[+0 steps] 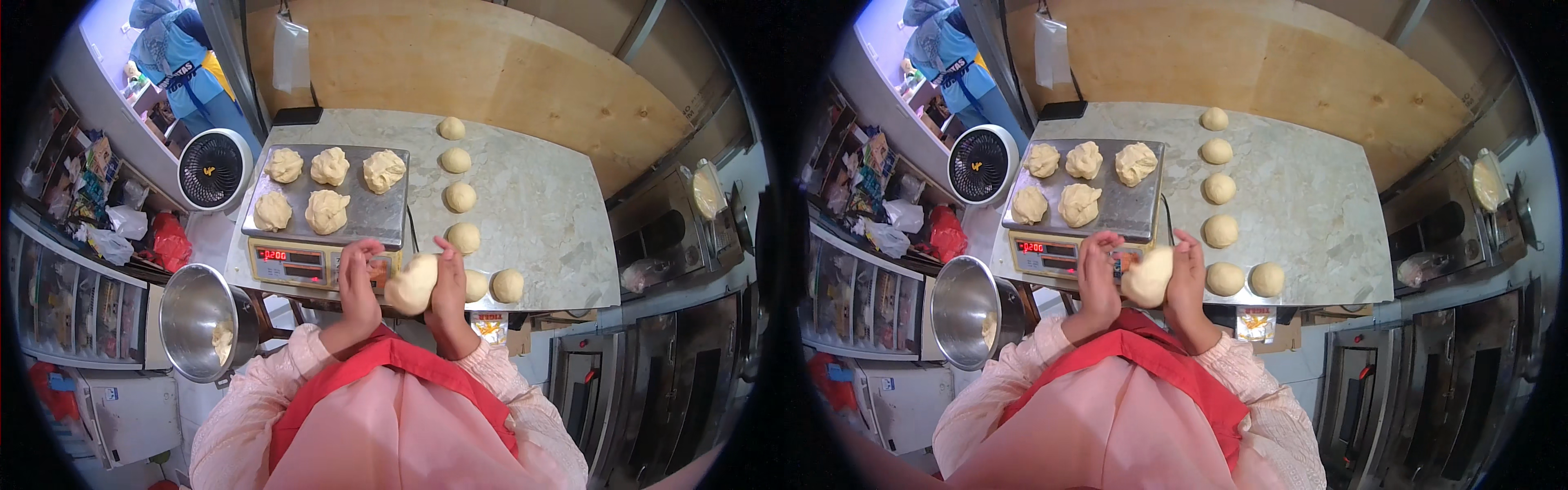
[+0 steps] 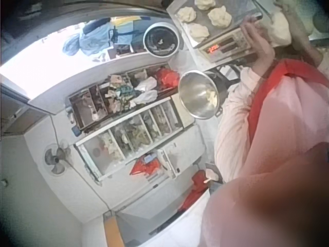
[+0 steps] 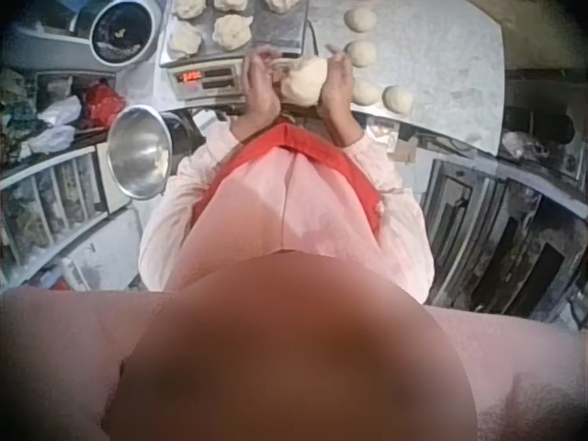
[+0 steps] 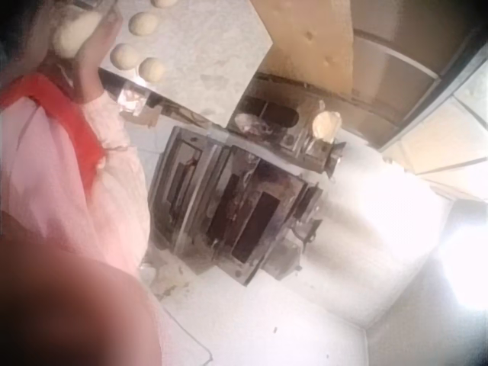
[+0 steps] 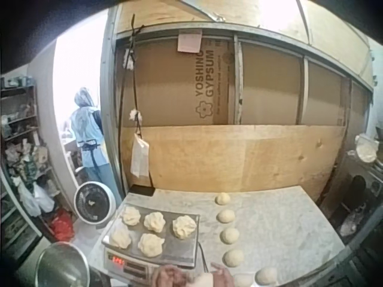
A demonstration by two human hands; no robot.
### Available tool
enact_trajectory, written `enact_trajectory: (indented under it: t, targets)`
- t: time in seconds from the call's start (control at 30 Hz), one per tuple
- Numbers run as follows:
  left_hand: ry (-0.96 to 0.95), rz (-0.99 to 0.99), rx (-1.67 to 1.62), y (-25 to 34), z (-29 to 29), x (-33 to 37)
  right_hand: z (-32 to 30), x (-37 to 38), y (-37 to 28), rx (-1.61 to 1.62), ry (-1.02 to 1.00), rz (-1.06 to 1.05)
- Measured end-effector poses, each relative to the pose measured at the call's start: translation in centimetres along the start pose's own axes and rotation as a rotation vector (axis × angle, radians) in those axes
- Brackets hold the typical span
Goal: Portioning dough using scissors and a digital scale, then shaping the pieces into round balls.
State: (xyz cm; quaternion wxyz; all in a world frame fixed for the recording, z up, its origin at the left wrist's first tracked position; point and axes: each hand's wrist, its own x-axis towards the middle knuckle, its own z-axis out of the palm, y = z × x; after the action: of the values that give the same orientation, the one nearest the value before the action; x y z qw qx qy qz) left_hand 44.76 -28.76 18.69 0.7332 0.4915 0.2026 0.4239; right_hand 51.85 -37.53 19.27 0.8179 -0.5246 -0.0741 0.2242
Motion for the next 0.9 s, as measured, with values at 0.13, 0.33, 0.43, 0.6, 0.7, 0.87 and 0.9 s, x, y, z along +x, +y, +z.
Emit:
enact_trajectory:
  t: [0.13,0.33,0.43,0.6,0.7,0.87,0.9]
  targets:
    - [-0.521,0.483,0.456,0.9,1.4,-0.8,-0.6,0.2,-0.2,0.063,0.042,-0.017]
    - [-0.482,-0.113,-0.013,-1.6,2.5,-1.2,-0.7,-0.5,-0.8,0.107,-0.121,0.056]
    - [-0.452,-0.272,-0.147,-1.2,2.9,-1.3,-1.1,0.2,-1.4,0.089,-0.164,0.16]
    - [-0.47,-0.61,-0.231,-2.3,2.1,-0.2,-2.4,0.8,-1.4,0.126,-0.208,0.374]
    - [-0.21,-0.758,-0.505,-3.1,1.3,0.5,-2.5,0.0,-2.9,0.283,-0.19,0.453]
    - [0.011,-0.583,-0.376,-2.0,2.0,1.2,-1.9,-1.8,-2.6,-0.703,-0.45,-0.288]
    - [0.017,-0.449,-0.313,-0.8,2.7,1.0,-1.7,-2.2,-2.6,-1.065,-0.37,-0.587]
